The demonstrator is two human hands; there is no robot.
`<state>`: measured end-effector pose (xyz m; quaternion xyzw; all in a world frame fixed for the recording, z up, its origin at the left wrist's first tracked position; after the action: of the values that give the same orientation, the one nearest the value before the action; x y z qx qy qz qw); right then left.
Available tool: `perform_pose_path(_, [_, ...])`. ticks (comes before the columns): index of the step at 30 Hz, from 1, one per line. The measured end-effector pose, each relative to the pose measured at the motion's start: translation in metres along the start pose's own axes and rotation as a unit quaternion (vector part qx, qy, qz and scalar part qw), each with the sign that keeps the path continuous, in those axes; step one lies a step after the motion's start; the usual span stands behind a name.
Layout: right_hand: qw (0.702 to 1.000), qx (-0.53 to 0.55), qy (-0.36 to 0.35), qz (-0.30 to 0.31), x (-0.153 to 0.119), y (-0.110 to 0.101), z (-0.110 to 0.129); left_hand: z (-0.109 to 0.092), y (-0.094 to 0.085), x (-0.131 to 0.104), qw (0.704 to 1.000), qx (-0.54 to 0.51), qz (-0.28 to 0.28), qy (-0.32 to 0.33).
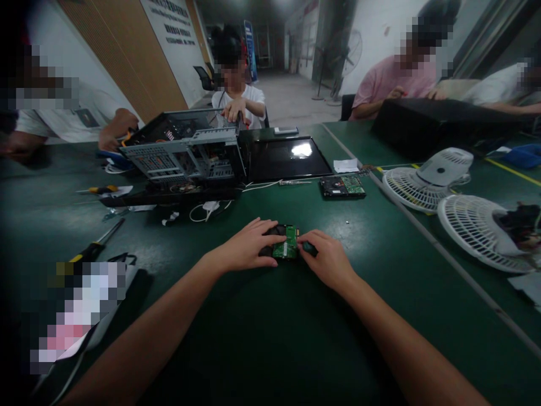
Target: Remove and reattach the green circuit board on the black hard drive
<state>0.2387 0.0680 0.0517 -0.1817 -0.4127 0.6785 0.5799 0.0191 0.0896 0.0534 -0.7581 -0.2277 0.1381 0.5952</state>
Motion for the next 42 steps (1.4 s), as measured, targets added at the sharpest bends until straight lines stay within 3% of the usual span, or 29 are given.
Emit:
perform_pose_path(8, [0.993, -0.01, 0.059, -0.098, -0.001, -0.029, -0.014, -0.007, -0.003, 0.001, 0.999, 0.0, -0.037, 0.01])
perform_pose_path(14, [0.999, -0.006, 0.021, -0.025, -0.004, -0.01, -0.008, -0.017, -0.008, 0.005, 0.997, -0.001, -0.059, 0.056])
perform_pose_path(20, [1.0, -0.013, 0.005, 0.007, -0.006, 0.008, 0.004, -0.022, -0.01, 0.007, 0.993, 0.01, -0.079, 0.082])
perform_pose_path(42, [0.999, -0.029, 0.006, 0.02, -0.009, 0.009, 0.007, -0.02, -0.002, 0.009, 0.994, 0.007, -0.067, 0.081])
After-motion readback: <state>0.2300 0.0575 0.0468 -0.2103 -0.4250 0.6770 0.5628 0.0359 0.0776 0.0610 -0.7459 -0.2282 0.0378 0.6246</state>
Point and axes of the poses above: each hand's wrist, its own x-axis towards the middle knuckle, its own y-axis out of the palm, z = x × y, the point moved 4 cm from there along x, towards the middle knuckle, and after that the axes turned 12 degrees about y, right-handed, at the moved point
